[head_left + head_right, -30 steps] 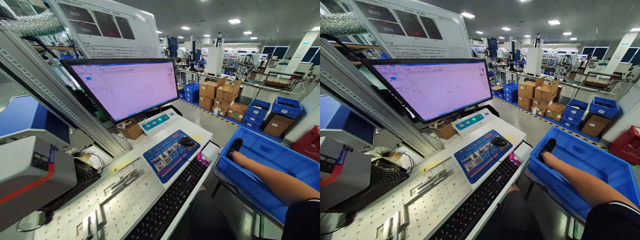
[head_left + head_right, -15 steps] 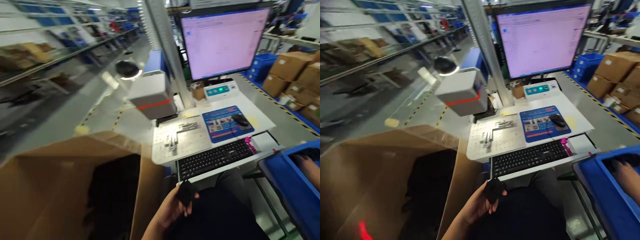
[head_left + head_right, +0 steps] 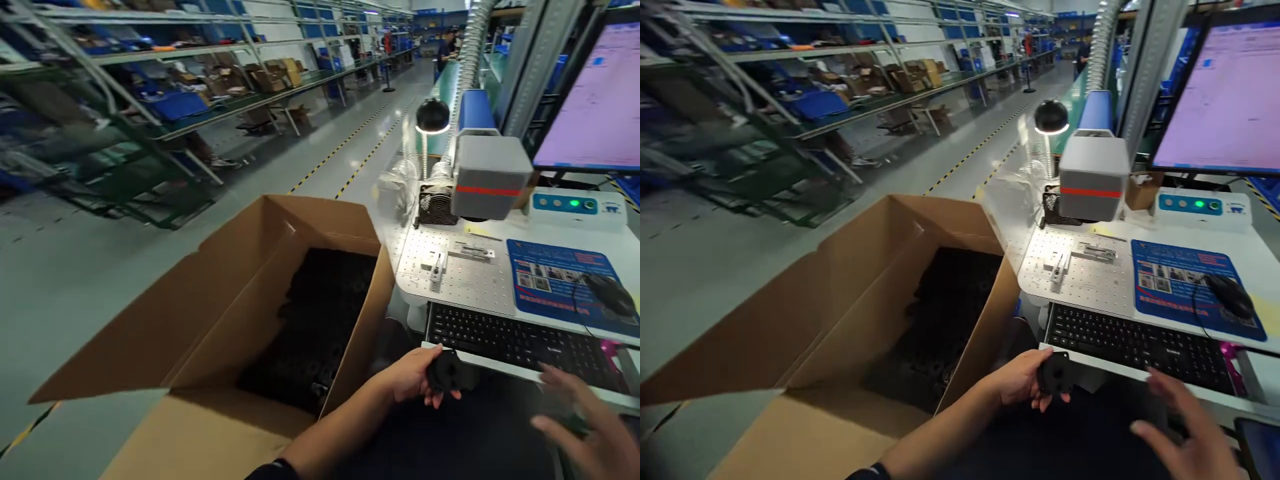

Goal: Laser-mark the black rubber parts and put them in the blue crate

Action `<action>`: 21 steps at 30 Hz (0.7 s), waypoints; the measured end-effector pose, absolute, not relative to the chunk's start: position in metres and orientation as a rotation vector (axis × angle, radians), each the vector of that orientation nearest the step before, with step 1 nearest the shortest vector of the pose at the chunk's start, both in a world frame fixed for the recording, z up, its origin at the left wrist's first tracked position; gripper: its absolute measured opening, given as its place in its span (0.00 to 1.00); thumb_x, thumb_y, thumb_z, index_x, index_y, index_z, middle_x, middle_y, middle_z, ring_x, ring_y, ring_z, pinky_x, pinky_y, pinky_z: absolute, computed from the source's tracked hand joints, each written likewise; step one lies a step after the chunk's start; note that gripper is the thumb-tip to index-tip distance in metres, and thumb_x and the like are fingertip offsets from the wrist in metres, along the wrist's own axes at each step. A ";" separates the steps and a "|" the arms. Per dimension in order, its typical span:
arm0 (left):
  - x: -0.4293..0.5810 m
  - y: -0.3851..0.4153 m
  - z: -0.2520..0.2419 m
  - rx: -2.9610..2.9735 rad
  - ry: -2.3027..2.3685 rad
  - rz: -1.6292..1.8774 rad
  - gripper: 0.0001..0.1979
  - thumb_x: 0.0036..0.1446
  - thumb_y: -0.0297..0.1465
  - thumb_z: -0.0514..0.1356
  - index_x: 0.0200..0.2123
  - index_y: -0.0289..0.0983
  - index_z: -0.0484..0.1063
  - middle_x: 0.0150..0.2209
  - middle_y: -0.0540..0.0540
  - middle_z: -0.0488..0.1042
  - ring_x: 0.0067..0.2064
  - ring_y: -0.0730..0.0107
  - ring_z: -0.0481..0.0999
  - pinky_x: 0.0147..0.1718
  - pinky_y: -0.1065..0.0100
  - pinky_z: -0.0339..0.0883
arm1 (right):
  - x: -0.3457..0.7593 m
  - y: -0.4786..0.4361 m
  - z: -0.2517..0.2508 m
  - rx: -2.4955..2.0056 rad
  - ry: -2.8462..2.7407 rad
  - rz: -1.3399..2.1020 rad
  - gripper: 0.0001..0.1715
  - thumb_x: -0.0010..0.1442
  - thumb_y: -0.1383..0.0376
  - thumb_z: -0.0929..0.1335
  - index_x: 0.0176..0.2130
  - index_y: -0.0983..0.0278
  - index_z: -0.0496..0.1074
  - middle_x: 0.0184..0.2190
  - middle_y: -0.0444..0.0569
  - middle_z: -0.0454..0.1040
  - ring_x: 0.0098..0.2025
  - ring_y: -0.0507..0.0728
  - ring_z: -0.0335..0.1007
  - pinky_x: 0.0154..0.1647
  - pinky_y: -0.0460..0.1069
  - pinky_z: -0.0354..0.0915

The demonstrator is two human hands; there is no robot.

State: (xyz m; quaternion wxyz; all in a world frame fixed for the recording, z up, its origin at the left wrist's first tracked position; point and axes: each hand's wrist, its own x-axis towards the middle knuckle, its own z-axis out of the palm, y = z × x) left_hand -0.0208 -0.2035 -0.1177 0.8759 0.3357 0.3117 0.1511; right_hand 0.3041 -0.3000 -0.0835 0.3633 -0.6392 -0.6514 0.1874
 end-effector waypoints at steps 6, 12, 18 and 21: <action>-0.041 -0.221 -0.118 0.735 0.680 0.465 0.32 0.61 0.58 0.53 0.33 0.32 0.73 0.21 0.44 0.72 0.18 0.69 0.68 0.18 0.69 0.57 | 0.162 -0.258 -0.093 -1.245 -2.072 0.732 0.39 0.57 0.55 0.74 0.64 0.47 0.63 0.59 0.52 0.71 0.59 0.69 0.71 0.56 0.65 0.74; -0.075 -0.241 -0.127 0.679 0.684 0.552 0.34 0.60 0.61 0.51 0.33 0.33 0.71 0.19 0.45 0.70 0.18 0.68 0.68 0.19 0.69 0.58 | 0.121 -0.245 -0.110 -1.184 -2.102 0.836 0.34 0.58 0.57 0.73 0.61 0.51 0.64 0.57 0.53 0.72 0.58 0.68 0.71 0.57 0.65 0.73; -0.119 -0.245 -0.117 0.906 0.990 0.533 0.31 0.57 0.61 0.51 0.37 0.37 0.70 0.30 0.41 0.76 0.26 0.61 0.76 0.25 0.63 0.68 | 0.127 -0.230 -0.113 -1.224 -2.084 0.875 0.31 0.58 0.54 0.74 0.58 0.53 0.68 0.55 0.51 0.74 0.56 0.65 0.73 0.56 0.60 0.73; -0.172 -0.244 -0.117 1.073 1.435 0.639 0.24 0.61 0.53 0.50 0.39 0.38 0.69 0.41 0.39 0.76 0.39 0.58 0.76 0.41 0.58 0.70 | 0.143 -0.195 -0.102 -1.373 -1.980 0.752 0.31 0.57 0.51 0.74 0.56 0.56 0.70 0.54 0.52 0.75 0.55 0.65 0.73 0.57 0.60 0.70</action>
